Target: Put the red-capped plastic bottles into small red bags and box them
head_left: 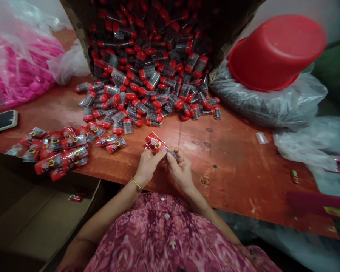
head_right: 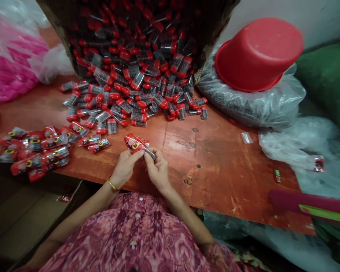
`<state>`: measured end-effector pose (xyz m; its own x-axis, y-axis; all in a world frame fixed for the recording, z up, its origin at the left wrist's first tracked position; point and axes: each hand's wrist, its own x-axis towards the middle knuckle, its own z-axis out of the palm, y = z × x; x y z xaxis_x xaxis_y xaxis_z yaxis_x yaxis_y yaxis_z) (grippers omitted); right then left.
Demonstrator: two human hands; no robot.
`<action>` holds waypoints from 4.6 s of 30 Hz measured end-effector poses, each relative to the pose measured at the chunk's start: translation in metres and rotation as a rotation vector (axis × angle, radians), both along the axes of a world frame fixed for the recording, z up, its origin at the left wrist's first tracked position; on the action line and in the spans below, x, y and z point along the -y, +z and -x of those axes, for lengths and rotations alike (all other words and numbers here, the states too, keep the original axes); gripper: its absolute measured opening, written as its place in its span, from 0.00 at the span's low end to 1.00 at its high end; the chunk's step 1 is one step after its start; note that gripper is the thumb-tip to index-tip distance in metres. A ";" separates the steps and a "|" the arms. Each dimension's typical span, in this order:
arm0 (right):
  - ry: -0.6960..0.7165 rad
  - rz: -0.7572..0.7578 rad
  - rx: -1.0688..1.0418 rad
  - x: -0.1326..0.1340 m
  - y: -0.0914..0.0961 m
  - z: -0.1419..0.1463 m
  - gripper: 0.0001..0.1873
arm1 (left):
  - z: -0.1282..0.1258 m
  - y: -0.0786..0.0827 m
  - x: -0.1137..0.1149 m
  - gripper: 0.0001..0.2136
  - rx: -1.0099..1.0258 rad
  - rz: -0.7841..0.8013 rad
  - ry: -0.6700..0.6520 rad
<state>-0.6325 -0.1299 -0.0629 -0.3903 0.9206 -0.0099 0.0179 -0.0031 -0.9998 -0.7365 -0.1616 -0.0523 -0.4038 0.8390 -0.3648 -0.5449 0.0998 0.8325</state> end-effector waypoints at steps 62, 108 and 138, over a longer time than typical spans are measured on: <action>0.458 -1.327 0.858 -0.121 -0.007 0.007 0.20 | 0.099 0.005 0.043 0.23 0.315 0.139 0.811; 0.122 -0.214 0.262 -0.020 -0.004 0.020 0.19 | 0.026 -0.008 0.010 0.05 -0.795 -0.034 0.254; -0.012 -0.812 1.055 -0.037 -0.025 -0.018 0.15 | 0.024 0.015 0.004 0.20 0.029 0.116 0.148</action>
<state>-0.6143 -0.0925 -0.0876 -0.5271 0.8125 0.2492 0.7844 0.5779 -0.2251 -0.7603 -0.1652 -0.0372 -0.5081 0.7226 -0.4688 -0.5842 0.1109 0.8040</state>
